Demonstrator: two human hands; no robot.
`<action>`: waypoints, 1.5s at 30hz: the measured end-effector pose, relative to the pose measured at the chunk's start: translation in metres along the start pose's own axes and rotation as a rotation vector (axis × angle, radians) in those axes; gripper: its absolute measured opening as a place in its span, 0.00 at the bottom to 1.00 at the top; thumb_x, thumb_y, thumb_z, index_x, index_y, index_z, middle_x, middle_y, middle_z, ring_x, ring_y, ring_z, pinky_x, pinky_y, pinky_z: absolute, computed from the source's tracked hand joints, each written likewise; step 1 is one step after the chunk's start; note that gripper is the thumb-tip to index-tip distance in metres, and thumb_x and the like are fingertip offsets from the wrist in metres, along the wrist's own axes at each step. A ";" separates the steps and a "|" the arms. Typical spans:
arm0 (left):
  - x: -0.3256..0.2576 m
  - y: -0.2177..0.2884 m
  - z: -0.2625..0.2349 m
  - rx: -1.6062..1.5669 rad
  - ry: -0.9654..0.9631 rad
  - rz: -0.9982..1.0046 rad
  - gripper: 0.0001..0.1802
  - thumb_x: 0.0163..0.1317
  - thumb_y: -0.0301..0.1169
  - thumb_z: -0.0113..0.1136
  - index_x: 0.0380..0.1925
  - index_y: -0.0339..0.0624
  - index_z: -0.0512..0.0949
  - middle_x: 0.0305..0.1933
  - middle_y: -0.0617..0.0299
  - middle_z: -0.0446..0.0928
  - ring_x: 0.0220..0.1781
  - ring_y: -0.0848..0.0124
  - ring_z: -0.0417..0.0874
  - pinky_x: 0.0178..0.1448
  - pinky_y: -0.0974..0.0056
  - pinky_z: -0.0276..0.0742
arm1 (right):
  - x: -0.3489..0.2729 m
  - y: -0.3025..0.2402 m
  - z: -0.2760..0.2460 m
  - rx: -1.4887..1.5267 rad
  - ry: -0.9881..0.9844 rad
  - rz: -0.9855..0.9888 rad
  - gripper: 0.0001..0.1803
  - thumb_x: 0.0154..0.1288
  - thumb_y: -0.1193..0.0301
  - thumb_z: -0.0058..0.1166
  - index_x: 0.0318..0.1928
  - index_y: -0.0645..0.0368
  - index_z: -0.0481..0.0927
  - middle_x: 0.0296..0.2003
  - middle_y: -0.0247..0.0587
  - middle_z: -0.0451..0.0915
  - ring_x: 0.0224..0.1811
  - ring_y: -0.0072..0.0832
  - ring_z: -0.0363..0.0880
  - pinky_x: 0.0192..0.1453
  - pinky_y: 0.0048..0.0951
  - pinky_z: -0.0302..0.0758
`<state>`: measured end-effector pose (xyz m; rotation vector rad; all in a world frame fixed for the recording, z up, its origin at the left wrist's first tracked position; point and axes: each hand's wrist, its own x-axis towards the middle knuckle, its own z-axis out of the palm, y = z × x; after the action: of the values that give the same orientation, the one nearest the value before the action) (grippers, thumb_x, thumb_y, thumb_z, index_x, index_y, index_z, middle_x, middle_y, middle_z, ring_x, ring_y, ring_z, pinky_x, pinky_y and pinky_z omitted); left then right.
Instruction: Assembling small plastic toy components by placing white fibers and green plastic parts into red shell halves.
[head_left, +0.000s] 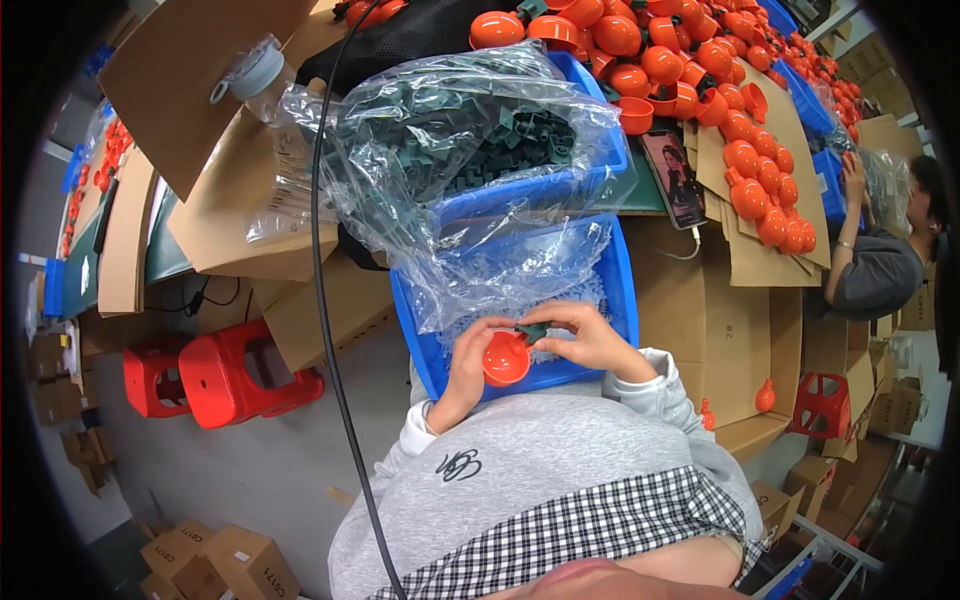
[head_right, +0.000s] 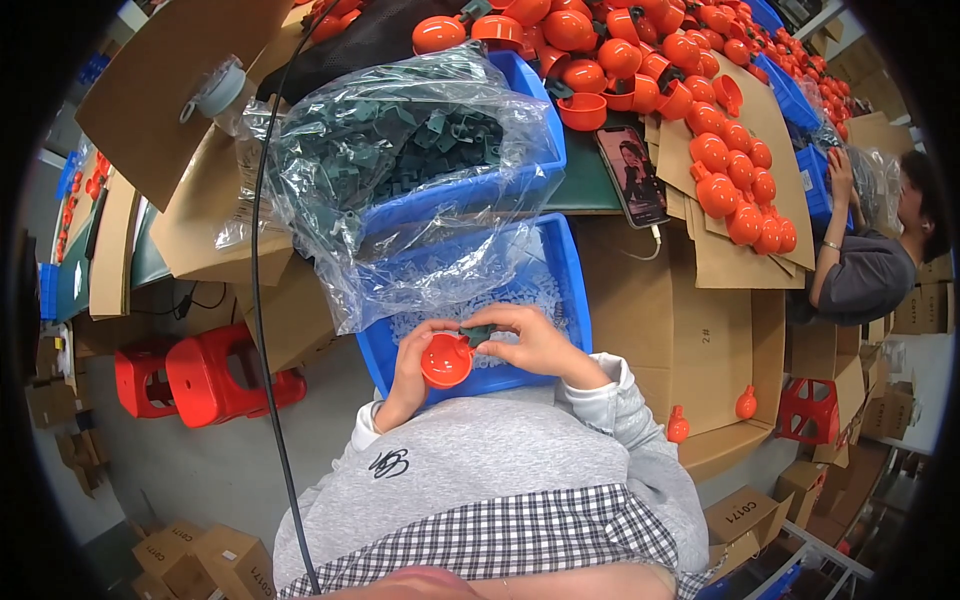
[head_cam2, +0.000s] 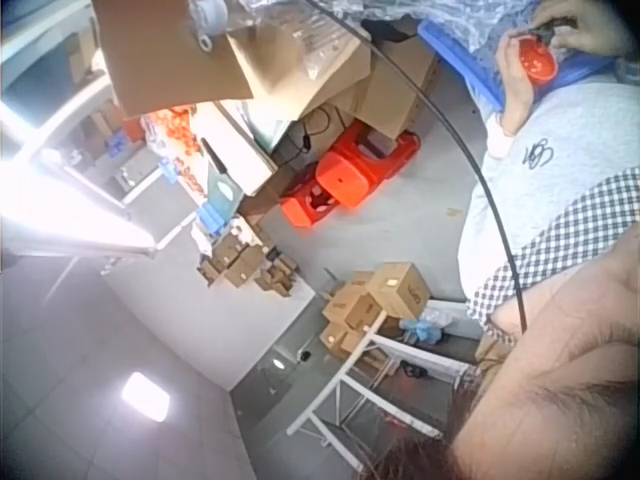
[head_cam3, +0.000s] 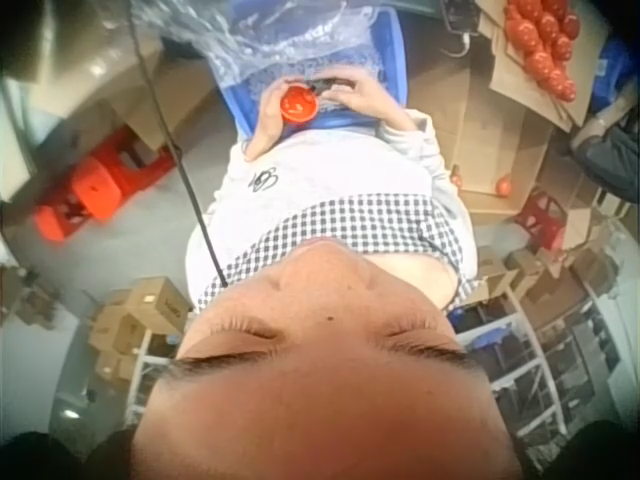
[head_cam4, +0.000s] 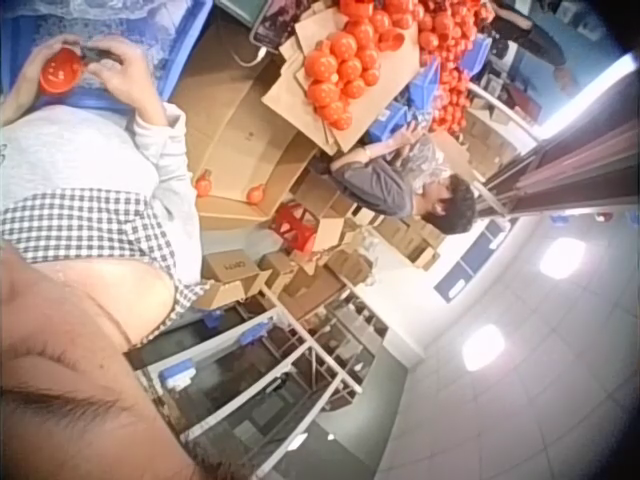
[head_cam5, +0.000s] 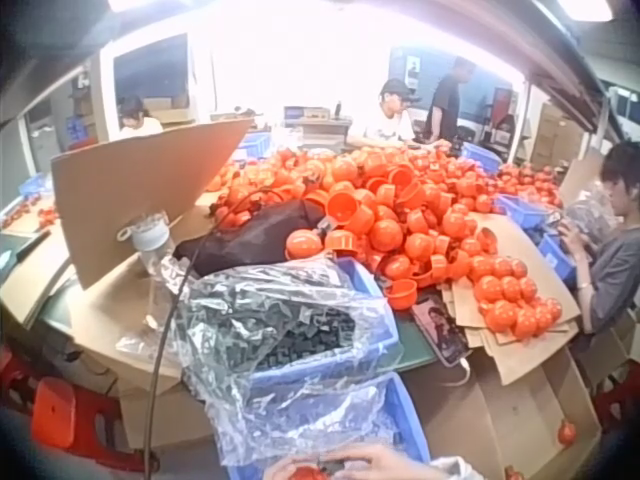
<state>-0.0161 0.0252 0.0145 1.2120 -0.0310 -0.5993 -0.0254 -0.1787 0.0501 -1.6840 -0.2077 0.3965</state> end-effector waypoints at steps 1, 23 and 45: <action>0.002 -0.005 -0.003 -0.019 0.011 0.005 0.23 0.64 0.37 0.35 0.40 0.29 0.76 0.40 0.52 0.79 0.41 0.68 0.80 0.48 0.69 0.72 | 0.000 -0.003 0.000 0.000 0.001 -0.001 0.20 0.53 0.77 0.60 0.49 0.62 0.78 0.45 0.44 0.78 0.48 0.32 0.78 0.52 0.30 0.75; 0.001 -0.003 -0.012 0.046 0.067 0.037 0.15 0.48 0.26 0.68 0.31 0.39 0.69 0.40 0.55 0.78 0.40 0.71 0.79 0.42 0.69 0.75 | -0.010 -0.006 0.024 -0.417 0.151 -0.302 0.19 0.53 0.73 0.61 0.47 0.59 0.78 0.40 0.48 0.74 0.42 0.43 0.75 0.44 0.35 0.73; 0.006 0.000 0.002 -0.084 -0.161 -0.133 0.19 0.65 0.36 0.49 0.53 0.38 0.66 0.52 0.51 0.74 0.51 0.64 0.77 0.46 0.63 0.78 | -0.011 -0.152 -0.077 0.343 0.535 -0.608 0.27 0.59 0.79 0.54 0.60 0.64 0.66 0.60 0.51 0.66 0.59 0.36 0.70 0.63 0.32 0.65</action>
<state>-0.0113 0.0212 0.0136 1.0879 -0.0606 -0.8058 0.0067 -0.2299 0.2099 -1.2546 -0.2255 -0.4501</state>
